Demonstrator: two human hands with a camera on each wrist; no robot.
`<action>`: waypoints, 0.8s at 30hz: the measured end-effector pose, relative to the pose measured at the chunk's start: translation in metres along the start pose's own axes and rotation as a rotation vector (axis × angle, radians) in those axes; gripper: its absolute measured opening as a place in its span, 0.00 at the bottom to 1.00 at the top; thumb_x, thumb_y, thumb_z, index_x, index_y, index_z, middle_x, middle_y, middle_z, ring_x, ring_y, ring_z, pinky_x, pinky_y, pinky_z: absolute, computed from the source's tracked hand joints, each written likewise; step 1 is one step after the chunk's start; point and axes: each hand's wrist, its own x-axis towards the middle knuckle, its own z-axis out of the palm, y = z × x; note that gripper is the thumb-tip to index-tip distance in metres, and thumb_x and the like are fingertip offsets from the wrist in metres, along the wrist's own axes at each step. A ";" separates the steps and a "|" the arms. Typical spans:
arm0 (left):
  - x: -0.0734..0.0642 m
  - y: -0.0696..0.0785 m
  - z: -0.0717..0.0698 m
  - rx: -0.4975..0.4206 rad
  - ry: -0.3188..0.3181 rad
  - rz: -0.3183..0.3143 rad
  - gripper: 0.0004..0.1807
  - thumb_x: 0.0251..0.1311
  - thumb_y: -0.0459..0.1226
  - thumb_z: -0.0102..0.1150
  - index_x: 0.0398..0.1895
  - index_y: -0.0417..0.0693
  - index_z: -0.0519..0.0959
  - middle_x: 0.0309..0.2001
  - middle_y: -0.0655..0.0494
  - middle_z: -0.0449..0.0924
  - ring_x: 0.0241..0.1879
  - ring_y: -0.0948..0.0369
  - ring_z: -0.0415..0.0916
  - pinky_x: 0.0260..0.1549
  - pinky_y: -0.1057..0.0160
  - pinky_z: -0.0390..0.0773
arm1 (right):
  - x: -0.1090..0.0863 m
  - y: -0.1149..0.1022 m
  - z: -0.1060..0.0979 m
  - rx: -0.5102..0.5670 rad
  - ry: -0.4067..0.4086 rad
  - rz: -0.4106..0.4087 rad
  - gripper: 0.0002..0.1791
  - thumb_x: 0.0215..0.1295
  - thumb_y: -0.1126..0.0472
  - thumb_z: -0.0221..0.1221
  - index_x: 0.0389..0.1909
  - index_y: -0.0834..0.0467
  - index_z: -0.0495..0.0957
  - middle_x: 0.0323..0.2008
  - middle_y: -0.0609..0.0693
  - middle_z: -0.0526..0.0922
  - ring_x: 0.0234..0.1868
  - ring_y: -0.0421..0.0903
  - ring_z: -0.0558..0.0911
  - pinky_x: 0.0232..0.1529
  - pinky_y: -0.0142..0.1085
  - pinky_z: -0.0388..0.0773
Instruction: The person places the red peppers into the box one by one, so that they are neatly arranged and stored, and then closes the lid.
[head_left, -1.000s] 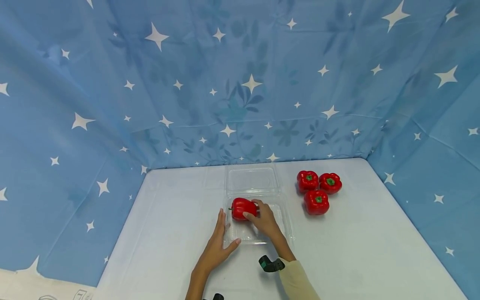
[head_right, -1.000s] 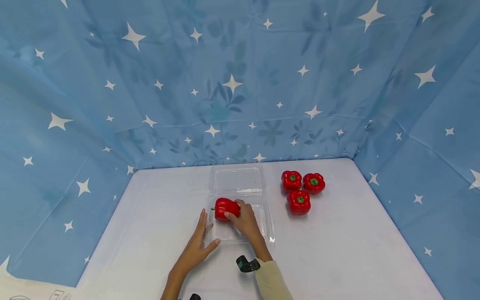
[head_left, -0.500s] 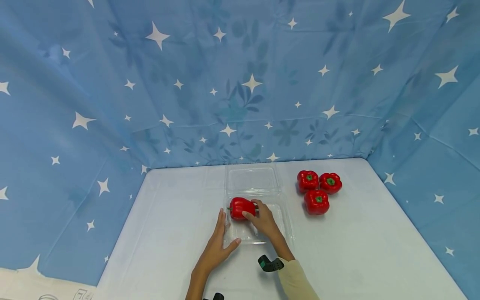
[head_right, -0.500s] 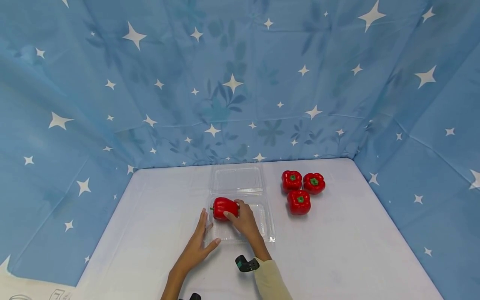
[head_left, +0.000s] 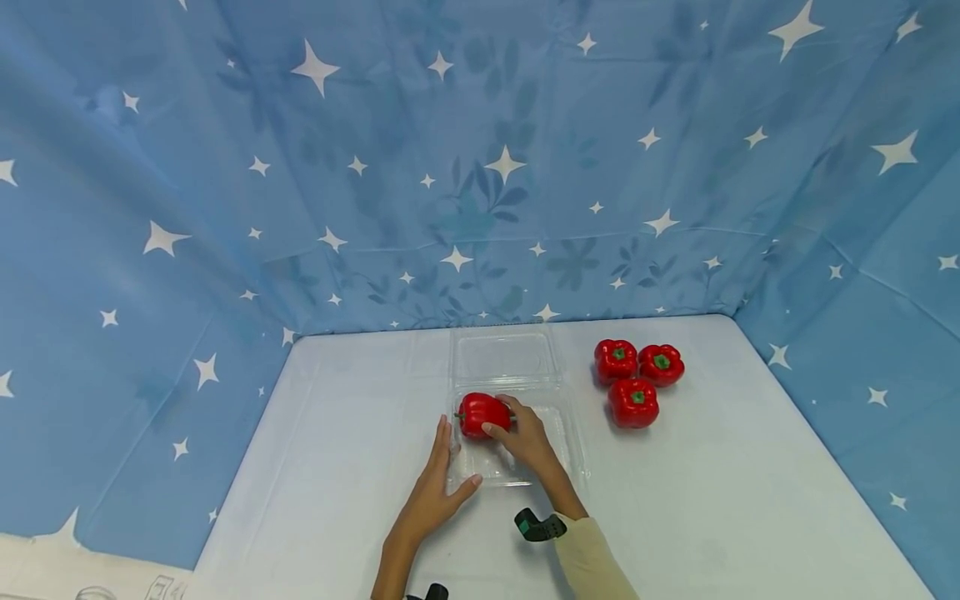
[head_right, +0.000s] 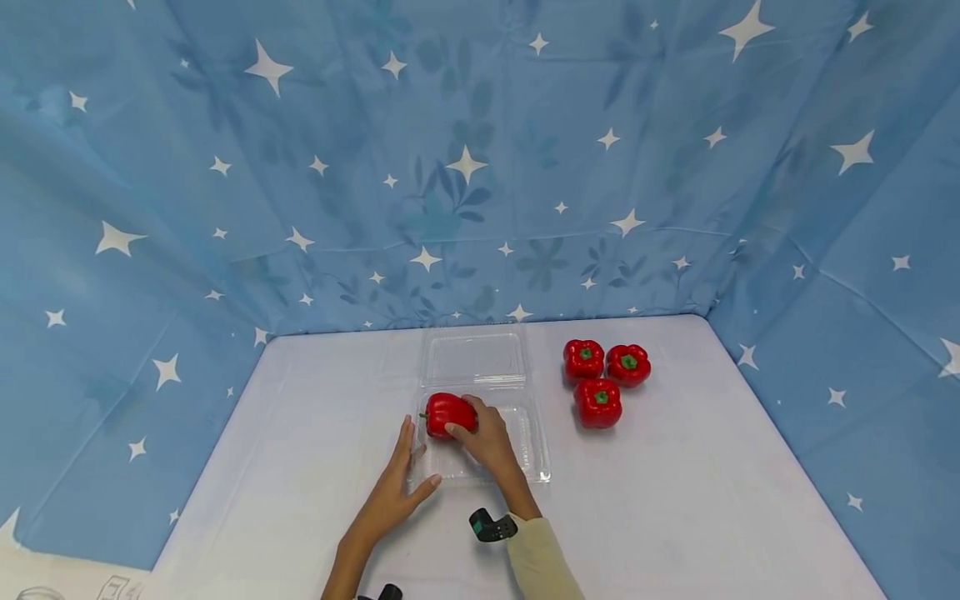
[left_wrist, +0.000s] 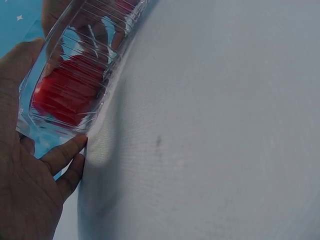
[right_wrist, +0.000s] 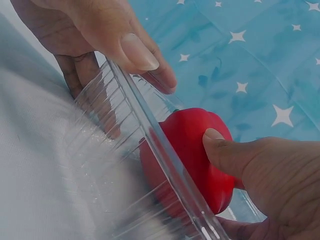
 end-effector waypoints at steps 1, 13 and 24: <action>0.000 0.000 0.000 0.002 -0.001 0.003 0.53 0.59 0.59 0.59 0.79 0.56 0.40 0.80 0.60 0.35 0.74 0.48 0.55 0.67 0.39 0.62 | 0.000 0.000 0.000 0.004 0.001 0.006 0.36 0.59 0.52 0.66 0.66 0.61 0.68 0.59 0.66 0.76 0.54 0.62 0.79 0.52 0.55 0.81; 0.001 0.004 -0.001 -0.012 -0.017 -0.031 0.54 0.59 0.60 0.59 0.79 0.58 0.39 0.80 0.61 0.35 0.76 0.49 0.49 0.67 0.39 0.60 | 0.001 0.001 0.001 -0.008 -0.001 -0.024 0.39 0.56 0.54 0.69 0.66 0.64 0.67 0.58 0.68 0.75 0.55 0.64 0.78 0.54 0.57 0.79; 0.000 0.004 -0.002 -0.012 -0.008 -0.014 0.53 0.59 0.59 0.59 0.79 0.54 0.40 0.80 0.60 0.35 0.76 0.49 0.48 0.68 0.39 0.60 | -0.004 0.000 -0.004 -0.045 0.019 -0.017 0.42 0.55 0.54 0.70 0.67 0.65 0.65 0.57 0.69 0.75 0.55 0.64 0.79 0.53 0.56 0.80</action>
